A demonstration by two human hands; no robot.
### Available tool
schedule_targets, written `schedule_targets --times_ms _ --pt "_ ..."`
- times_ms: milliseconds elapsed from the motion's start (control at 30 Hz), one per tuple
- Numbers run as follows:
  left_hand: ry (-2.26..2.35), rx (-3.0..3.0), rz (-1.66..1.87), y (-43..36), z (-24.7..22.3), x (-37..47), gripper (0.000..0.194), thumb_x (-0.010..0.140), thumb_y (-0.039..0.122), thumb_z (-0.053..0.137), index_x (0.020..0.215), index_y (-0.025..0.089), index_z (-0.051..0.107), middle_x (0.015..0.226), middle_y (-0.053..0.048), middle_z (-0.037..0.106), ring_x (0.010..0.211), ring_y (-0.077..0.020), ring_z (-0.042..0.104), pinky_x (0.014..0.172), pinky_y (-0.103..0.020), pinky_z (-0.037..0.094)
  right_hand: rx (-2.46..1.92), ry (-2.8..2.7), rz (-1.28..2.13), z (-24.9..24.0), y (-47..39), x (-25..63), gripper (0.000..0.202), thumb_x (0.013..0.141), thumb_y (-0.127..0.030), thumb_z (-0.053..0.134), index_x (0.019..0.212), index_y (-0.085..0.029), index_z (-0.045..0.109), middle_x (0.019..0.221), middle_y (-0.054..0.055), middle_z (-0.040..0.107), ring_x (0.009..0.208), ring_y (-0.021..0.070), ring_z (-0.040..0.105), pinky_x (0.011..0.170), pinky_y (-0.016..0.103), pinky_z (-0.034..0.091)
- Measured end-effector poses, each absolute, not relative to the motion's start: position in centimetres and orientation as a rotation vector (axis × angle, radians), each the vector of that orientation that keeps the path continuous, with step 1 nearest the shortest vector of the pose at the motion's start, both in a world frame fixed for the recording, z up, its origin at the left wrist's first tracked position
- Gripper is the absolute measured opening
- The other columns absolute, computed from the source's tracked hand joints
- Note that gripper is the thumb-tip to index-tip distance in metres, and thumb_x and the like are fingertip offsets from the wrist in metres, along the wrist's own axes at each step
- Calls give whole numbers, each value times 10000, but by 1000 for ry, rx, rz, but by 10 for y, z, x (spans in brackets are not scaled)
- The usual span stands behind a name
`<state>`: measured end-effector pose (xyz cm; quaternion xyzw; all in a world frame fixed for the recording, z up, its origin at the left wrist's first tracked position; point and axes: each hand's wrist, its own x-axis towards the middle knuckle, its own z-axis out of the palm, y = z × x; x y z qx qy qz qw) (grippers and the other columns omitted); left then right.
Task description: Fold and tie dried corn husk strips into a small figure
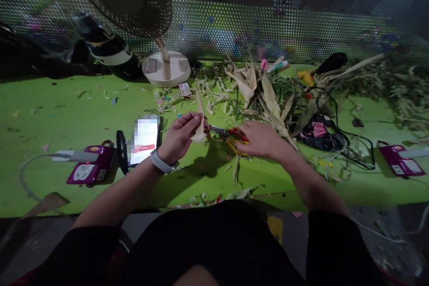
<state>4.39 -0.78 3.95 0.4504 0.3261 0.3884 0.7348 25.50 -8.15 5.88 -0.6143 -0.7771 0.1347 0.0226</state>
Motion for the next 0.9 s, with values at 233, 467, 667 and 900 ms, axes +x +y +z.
schedule_targets --times_ms 233,467,667,900 --pt "762 1085 755 -1 29 45 159 742 285 650 814 168 568 729 12 643 611 -85 601 556 -200 468 -2099 -2515 374 39 -82 253 389 739 -351 582 1055 -125 559 1016 170 656 838 288 627 597 323 415" --pt "788 1054 767 3 22 43 172 765 314 630 807 179 532 549 61 530 428 -42 455 389 -146 293 -2233 -2255 559 29 -68 269 192 682 -350 615 765 -193 541 675 52 620 524 166 522 451 261 297" --pt "746 945 710 7 24 41 312 838 434 559 981 159 596 539 47 523 395 -41 417 368 -155 262 -1941 -1623 1123 27 -67 295 253 691 -420 564 783 -186 533 664 -1 557 579 131 507 515 242 370" --pt "704 913 839 7 28 41 290 830 446 575 848 159 541 502 65 501 343 -24 373 352 -142 240 -1672 -1593 1345 42 -76 294 433 649 -445 693 961 -203 516 825 14 583 705 145 526 609 251 432"
